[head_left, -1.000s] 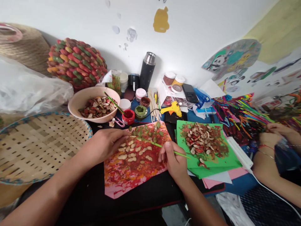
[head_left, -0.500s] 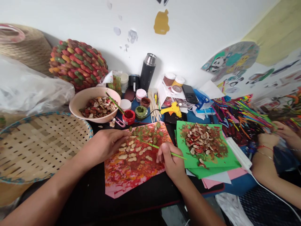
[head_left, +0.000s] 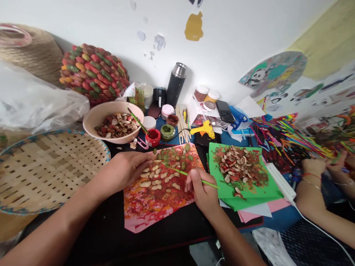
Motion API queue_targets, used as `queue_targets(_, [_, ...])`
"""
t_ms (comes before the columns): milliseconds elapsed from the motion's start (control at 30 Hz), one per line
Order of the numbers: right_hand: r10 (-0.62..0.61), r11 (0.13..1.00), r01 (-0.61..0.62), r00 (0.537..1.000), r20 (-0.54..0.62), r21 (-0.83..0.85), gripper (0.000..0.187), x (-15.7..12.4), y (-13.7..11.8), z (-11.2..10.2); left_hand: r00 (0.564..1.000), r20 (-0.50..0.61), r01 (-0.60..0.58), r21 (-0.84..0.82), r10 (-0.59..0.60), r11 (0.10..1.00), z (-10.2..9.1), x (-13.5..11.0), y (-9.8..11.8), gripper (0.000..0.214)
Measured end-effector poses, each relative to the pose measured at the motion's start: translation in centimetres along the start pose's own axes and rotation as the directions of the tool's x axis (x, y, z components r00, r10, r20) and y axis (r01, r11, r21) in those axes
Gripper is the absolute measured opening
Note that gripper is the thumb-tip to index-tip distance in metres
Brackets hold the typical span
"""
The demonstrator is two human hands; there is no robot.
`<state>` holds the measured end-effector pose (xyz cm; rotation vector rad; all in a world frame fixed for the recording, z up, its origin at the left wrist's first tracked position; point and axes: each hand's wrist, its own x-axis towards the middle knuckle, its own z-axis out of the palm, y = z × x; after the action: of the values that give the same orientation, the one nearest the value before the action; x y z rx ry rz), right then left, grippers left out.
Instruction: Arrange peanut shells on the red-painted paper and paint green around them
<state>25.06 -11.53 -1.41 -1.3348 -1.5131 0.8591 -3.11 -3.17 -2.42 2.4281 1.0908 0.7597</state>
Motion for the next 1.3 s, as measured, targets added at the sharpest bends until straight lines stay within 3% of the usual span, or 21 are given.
queue_targets(300, [-0.020, 0.999, 0.023, 0.998, 0.059, -0.040, 0.055, 0.2, -0.1, 0.6, 1.000, -0.004, 0.015, 0.001, -0.015, 1.000, 0.0, 0.0, 0.1, 0.052])
queue_targets(633, [0.036, 0.999, -0.035, 0.998, -0.043, 0.017, 0.058, -0.3, 0.2, -0.9, 0.999, 0.024, 0.031, 0.002, -0.031, 1.000, -0.1, 0.0, 0.0, 0.051])
queue_targets(833, [0.007, 1.000, -0.007, 1.000, -0.016, -0.021, 0.058, -0.1, -0.1, -0.7, 0.998, 0.025, 0.049, -0.013, -0.049, 0.999, 0.1, -0.2, -0.1, 0.050])
queue_targets(1300, [0.019, 0.998, -0.017, 0.999, -0.034, 0.059, 0.058, 0.3, 0.1, -0.2, 0.999, 0.015, 0.038, -0.003, -0.038, 0.999, 0.2, -0.2, -0.2, 0.051])
